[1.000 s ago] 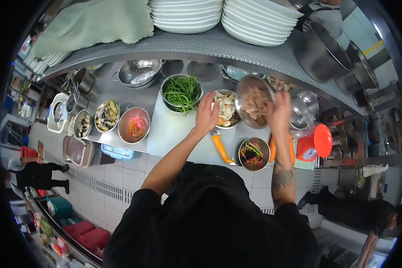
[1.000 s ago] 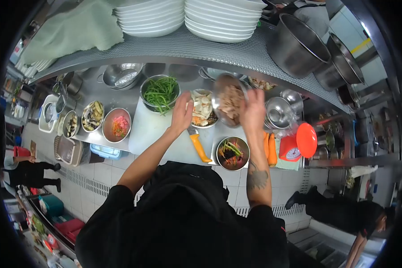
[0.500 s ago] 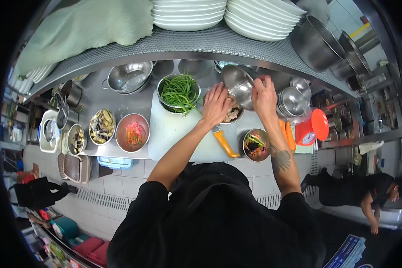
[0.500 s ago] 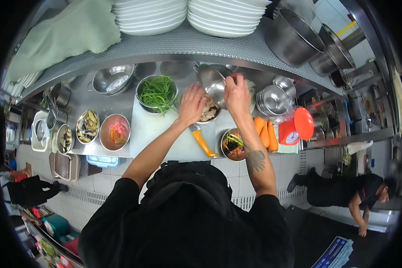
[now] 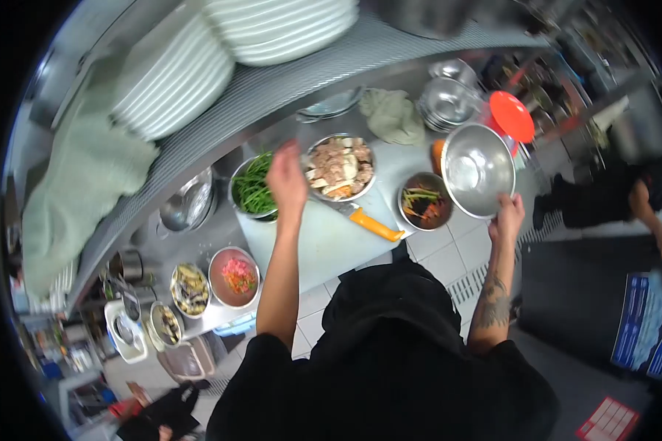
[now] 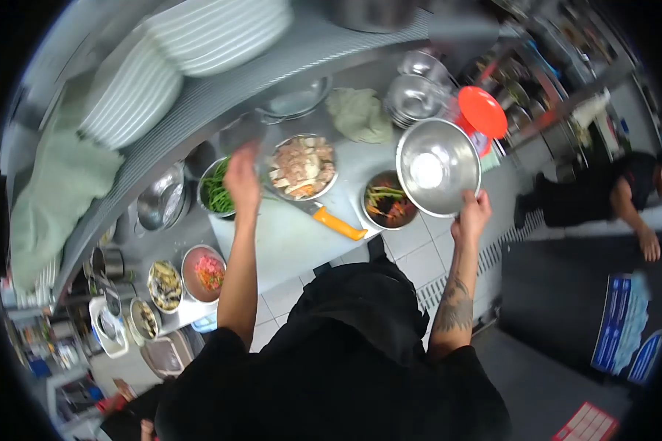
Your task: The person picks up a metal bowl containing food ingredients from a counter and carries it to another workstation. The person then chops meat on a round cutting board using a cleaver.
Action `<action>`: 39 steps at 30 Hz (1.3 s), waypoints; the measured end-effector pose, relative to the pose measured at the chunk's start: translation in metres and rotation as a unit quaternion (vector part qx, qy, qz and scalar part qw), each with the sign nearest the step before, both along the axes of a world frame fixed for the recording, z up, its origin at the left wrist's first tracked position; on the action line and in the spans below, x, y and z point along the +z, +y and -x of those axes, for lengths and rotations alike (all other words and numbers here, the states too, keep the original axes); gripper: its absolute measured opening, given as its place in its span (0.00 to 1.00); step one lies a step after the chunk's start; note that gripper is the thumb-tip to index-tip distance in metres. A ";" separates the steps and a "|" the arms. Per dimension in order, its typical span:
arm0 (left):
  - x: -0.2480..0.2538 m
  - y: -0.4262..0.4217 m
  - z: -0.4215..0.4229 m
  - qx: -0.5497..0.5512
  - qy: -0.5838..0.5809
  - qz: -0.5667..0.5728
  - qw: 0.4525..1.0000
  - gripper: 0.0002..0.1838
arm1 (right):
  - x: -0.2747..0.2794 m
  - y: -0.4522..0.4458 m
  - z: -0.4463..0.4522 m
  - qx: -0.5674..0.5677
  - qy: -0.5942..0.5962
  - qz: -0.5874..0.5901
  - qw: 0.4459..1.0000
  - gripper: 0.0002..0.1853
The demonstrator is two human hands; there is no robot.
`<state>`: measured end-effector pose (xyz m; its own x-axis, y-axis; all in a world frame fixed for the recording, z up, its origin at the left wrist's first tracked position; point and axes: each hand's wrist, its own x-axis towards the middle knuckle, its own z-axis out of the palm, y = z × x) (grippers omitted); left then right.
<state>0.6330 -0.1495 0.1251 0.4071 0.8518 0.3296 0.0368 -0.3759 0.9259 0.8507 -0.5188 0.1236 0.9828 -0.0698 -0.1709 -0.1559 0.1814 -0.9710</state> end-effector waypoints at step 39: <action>0.068 -0.613 -0.789 -0.604 0.052 -0.072 0.792 0.14 | -0.157 -0.497 -0.760 -0.473 0.102 -0.071 0.872 0.13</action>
<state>1.4221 -0.7627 0.1931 0.9277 -0.2235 0.2989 -0.3568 -0.2961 0.8860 1.6105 -1.0161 -0.0329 0.4442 -0.7974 -0.4085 -0.0381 0.4387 -0.8978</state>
